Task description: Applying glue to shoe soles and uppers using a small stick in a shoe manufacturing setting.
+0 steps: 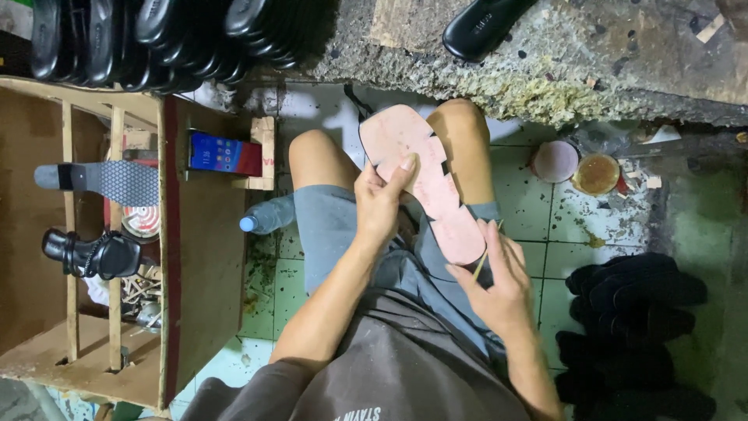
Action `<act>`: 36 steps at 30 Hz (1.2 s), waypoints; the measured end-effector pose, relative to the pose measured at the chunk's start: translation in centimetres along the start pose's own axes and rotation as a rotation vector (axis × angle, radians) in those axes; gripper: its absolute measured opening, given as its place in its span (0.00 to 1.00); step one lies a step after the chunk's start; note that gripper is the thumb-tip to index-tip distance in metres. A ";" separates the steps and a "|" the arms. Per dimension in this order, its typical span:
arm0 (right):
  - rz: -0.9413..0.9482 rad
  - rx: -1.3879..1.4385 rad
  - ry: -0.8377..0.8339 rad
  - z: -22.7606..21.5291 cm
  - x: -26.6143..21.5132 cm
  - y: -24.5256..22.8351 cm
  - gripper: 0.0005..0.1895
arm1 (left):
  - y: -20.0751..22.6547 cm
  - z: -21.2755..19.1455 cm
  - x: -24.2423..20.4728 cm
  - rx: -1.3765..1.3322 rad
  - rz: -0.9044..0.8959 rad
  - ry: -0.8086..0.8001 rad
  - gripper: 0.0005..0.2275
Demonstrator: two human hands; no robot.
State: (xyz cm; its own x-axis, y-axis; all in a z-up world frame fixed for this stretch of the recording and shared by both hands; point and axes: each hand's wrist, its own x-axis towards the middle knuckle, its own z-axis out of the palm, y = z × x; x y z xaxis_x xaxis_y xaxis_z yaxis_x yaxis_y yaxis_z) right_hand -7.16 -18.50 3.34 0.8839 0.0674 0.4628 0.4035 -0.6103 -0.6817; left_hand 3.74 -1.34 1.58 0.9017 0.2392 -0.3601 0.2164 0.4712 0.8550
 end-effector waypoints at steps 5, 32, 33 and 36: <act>0.234 0.016 -0.119 -2.5 -1.4 1.6 0.11 | 2.3 -1.4 1.5 0.221 -0.018 -0.250 0.10; -0.119 0.142 -0.014 -0.1 7.5 1.5 0.04 | 6.5 2.6 -2.0 1.857 0.382 -0.799 0.07; -0.113 0.139 -0.020 -0.1 7.5 1.5 0.04 | 6.4 2.6 -2.1 1.879 0.396 -0.780 0.07; -0.102 0.163 -0.006 0.0 8.0 1.3 0.04 | 6.1 2.0 -1.7 1.802 0.421 -0.800 0.07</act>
State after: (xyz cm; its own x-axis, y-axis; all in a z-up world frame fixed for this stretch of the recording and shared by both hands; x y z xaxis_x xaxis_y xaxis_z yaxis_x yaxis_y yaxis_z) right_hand 0.44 -18.75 6.15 0.8375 0.1277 0.5314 0.5240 -0.4639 -0.7143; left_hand 4.23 -0.57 8.15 0.8071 -0.5108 -0.2959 -0.4146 -0.8473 0.3318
